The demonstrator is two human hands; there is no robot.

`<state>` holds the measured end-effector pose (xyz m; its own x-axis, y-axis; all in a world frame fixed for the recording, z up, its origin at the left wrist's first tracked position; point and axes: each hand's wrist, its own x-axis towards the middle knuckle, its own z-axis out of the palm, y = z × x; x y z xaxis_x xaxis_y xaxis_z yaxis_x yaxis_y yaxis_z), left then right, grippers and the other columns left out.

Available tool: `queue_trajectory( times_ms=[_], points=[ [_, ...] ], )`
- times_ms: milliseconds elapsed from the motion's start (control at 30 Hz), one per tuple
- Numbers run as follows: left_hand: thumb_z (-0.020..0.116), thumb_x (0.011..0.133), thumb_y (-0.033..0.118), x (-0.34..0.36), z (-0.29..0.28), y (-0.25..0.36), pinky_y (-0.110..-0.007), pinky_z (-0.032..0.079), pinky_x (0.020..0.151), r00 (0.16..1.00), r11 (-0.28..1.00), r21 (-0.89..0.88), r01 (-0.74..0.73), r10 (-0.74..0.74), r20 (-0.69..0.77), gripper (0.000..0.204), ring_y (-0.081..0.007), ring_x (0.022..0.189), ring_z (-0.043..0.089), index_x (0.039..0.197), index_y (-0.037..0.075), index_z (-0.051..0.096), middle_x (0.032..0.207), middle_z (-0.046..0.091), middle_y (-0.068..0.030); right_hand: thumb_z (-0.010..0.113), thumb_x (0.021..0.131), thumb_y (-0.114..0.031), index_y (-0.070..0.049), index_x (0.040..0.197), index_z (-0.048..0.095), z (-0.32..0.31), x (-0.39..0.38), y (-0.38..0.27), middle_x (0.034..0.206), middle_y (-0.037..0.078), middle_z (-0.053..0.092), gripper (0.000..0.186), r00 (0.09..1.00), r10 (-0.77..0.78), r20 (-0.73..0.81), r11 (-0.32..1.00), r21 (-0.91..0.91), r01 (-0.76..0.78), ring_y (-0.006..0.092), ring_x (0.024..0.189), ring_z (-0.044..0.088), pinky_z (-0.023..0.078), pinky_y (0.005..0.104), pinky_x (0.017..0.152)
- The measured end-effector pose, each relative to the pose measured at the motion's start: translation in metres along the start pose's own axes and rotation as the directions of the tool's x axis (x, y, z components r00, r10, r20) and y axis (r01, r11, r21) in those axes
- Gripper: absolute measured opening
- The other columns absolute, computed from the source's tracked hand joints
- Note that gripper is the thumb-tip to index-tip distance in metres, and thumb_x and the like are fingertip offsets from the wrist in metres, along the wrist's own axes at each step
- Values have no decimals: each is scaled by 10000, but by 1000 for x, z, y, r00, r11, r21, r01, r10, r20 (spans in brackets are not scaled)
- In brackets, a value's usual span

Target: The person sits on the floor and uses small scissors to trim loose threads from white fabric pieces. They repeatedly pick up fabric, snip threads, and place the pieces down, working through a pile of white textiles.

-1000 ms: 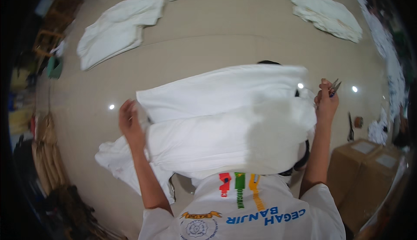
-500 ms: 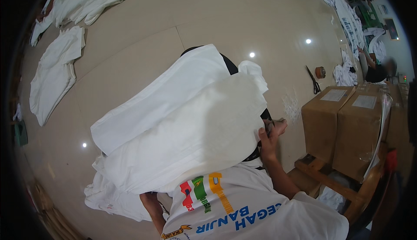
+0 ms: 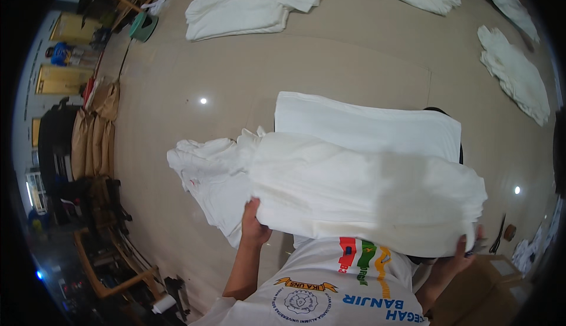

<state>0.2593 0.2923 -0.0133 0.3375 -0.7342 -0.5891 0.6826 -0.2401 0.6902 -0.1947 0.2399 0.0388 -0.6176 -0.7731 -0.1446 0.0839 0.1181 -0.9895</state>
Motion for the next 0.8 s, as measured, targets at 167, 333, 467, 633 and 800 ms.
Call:
queue_trajectory(
  times_ms=[167,333,467,633,800],
  points=[
    [451,1104,464,-27,79,65,-452,510,1096,894,894,-119,-433,442,71,641,-306,1311,610,1498,-41,463,1444,601,-184,653,978,-242,1,1520,443,61,55,-73,1358,241,578,630,990,-88,-114,983,150,104,338,1203,616,506,446,1047],
    [368,1115,460,-58,86,98,-472,440,1180,738,718,-190,-669,672,-62,691,-370,1400,526,1549,-78,382,1539,505,-263,632,977,-237,-4,1544,401,70,87,-112,1340,272,576,656,972,-232,39,964,144,224,346,1210,611,493,454,1048],
    [441,1037,569,-79,93,121,-497,354,1221,699,670,-208,-713,704,-125,826,-387,1487,410,1601,-24,332,1636,388,-231,651,973,-318,-23,1539,399,84,73,-142,1281,245,621,687,922,-372,109,928,43,370,319,1146,650,522,429,994],
    [426,1061,501,-90,88,151,-491,394,1191,550,591,63,-804,779,-301,702,-347,1438,474,1540,-12,440,1569,489,-199,675,949,-282,-21,1419,476,59,105,-138,1165,183,634,573,844,-471,255,882,116,457,224,1057,631,507,372,930],
    [398,1088,430,-70,90,168,-486,457,1141,601,584,-377,-719,795,83,592,-331,1350,560,1465,-9,522,1470,581,-188,761,842,-233,-27,1105,597,104,127,-166,943,-9,535,372,865,-257,431,944,-78,319,90,833,496,405,263,786]
  ],
)
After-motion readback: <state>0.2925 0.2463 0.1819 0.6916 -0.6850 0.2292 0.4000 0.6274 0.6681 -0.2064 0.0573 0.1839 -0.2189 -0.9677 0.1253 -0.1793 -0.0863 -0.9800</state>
